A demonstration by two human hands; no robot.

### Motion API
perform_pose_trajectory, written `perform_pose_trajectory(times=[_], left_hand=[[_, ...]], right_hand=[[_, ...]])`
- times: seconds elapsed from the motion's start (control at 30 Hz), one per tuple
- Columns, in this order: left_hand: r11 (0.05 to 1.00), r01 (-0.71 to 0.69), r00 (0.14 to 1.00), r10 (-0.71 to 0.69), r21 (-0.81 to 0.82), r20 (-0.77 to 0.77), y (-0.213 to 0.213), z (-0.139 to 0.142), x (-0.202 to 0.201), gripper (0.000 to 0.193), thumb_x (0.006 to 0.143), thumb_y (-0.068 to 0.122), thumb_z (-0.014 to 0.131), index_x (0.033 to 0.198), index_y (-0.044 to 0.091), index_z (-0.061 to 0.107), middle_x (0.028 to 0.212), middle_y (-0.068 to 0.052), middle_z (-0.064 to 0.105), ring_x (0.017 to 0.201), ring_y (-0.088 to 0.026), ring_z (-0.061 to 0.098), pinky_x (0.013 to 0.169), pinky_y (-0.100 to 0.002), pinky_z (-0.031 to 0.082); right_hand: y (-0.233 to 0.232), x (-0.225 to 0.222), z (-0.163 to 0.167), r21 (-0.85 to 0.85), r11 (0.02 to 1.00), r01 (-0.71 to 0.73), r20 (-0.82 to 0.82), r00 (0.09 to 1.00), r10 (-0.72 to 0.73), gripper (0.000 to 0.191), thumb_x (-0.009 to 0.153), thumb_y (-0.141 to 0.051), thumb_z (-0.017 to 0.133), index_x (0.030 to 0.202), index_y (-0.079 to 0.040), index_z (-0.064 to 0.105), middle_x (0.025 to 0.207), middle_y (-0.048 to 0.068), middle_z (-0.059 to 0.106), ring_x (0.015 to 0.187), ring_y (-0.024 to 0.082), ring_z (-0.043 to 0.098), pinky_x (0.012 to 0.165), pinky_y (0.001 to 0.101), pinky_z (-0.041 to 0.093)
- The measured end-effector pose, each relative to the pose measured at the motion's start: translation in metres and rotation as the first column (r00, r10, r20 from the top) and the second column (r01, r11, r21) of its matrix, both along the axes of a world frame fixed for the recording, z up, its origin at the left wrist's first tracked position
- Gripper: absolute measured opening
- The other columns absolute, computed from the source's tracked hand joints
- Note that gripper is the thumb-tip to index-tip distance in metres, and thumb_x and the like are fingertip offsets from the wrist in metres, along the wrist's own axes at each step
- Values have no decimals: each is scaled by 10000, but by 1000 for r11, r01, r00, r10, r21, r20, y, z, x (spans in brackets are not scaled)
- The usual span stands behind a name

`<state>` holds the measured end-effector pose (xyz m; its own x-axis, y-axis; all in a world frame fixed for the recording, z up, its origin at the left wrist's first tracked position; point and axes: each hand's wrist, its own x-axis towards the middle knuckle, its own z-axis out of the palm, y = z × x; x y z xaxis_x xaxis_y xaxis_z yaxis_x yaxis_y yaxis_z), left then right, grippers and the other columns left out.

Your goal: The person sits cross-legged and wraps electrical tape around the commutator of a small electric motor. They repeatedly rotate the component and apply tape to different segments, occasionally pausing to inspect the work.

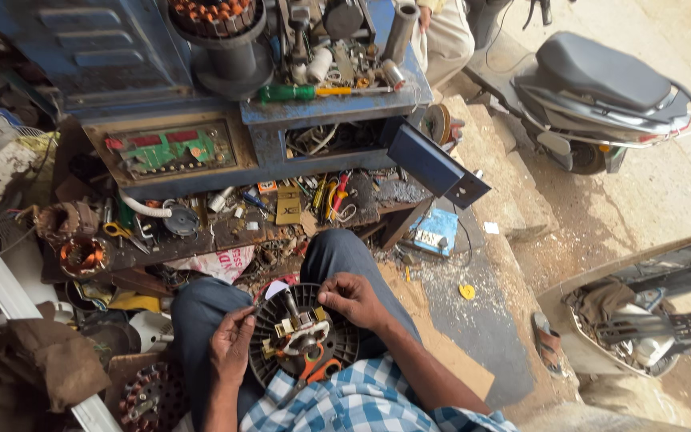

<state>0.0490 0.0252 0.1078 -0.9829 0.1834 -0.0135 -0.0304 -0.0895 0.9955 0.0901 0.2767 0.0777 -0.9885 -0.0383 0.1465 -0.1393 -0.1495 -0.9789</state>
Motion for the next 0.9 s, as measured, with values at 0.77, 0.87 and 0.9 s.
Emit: perform_pose_trajectory(times=[0.77, 0.87, 0.9], left_hand=[[798, -288, 853, -37, -530, -520, -7, 4, 10, 178, 936, 178, 693, 1017, 29, 749, 964, -133, 753, 866, -317, 743, 732, -381, 587], [757, -315, 850, -42, -572, -525, -10, -2, 11, 179, 936, 177, 688, 1023, 34, 750, 978, -132, 752, 875, -322, 738, 731, -392, 591], [739, -331, 842, -48, -587, -537, -11, -4, 11, 180, 935, 175, 686, 1025, 33, 750, 977, -131, 751, 873, -324, 735, 734, -398, 591]], right_hand=[[-9, 1, 13, -42, 999, -15, 19, 1000, 16, 180, 994, -167, 751, 900, -46, 657, 804, -63, 590, 704, 27, 479, 610, 226, 407], [-10, 2, 11, 71, 997, 12, 9, 1000, -13, 182, 980, -174, 757, 900, -32, 675, 775, -59, 571, 678, 26, 467, 573, 233, 398], [-11, 3, 10, 106, 994, 19, -6, 1000, -18, 187, 978, -180, 759, 899, -28, 683, 773, -57, 573, 674, 26, 471, 569, 235, 400]])
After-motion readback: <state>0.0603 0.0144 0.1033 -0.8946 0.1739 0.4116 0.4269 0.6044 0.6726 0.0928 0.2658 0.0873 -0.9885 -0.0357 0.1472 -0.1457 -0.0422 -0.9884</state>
